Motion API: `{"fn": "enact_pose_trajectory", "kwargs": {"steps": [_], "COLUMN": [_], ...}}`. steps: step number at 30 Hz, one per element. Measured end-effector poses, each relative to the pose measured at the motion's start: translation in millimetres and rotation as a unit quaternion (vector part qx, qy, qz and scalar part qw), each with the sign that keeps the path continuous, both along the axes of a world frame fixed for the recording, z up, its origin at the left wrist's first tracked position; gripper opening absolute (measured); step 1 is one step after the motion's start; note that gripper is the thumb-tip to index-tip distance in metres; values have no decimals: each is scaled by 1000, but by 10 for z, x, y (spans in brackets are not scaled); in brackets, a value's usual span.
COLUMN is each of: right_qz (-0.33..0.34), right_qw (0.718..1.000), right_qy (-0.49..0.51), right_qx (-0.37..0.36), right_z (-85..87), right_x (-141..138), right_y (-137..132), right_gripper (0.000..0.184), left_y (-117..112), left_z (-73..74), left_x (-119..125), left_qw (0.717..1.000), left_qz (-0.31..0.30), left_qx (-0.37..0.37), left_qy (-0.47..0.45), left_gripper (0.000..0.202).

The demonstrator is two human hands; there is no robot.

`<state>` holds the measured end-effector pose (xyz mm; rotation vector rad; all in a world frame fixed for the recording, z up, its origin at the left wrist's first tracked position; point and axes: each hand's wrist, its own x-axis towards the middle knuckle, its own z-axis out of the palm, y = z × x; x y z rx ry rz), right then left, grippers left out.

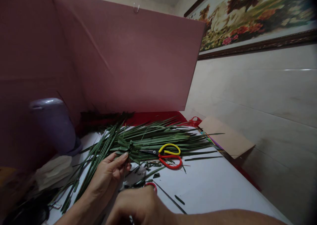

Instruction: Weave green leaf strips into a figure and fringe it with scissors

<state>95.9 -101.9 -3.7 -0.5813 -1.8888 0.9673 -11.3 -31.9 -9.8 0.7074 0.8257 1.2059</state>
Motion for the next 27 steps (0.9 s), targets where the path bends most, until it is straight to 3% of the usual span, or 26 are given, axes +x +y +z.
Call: {"fn": "enact_pose_trajectory", "kwargs": {"steps": [1,3,6,9,27], "right_qz": [-33,-51,-54,-65,-97], "right_qw": [997,954,884,865,839], "right_qy": [27,100,152,169,224], "right_qx": [-60,-279,-438,-467,-486], "right_z": [53,121,127,84,145], "right_x": [24,88,187,242,256], "right_y": [-1,13,69,125,200], "right_gripper": [24,28,27,23,18], "left_y": [5,8,-6,-22,-70], "left_z": [-6,-2,33,66,65], "left_x": [-8,-17,-15,-7,56], "left_qw": [1000,1000,1000,1000,1000], "left_qz": [0,-7,-15,-8,-21], "left_qx": [1,7,23,28,17], "left_qy": [-1,2,5,-1,-1], "left_gripper": [21,21,21,20,21]}}
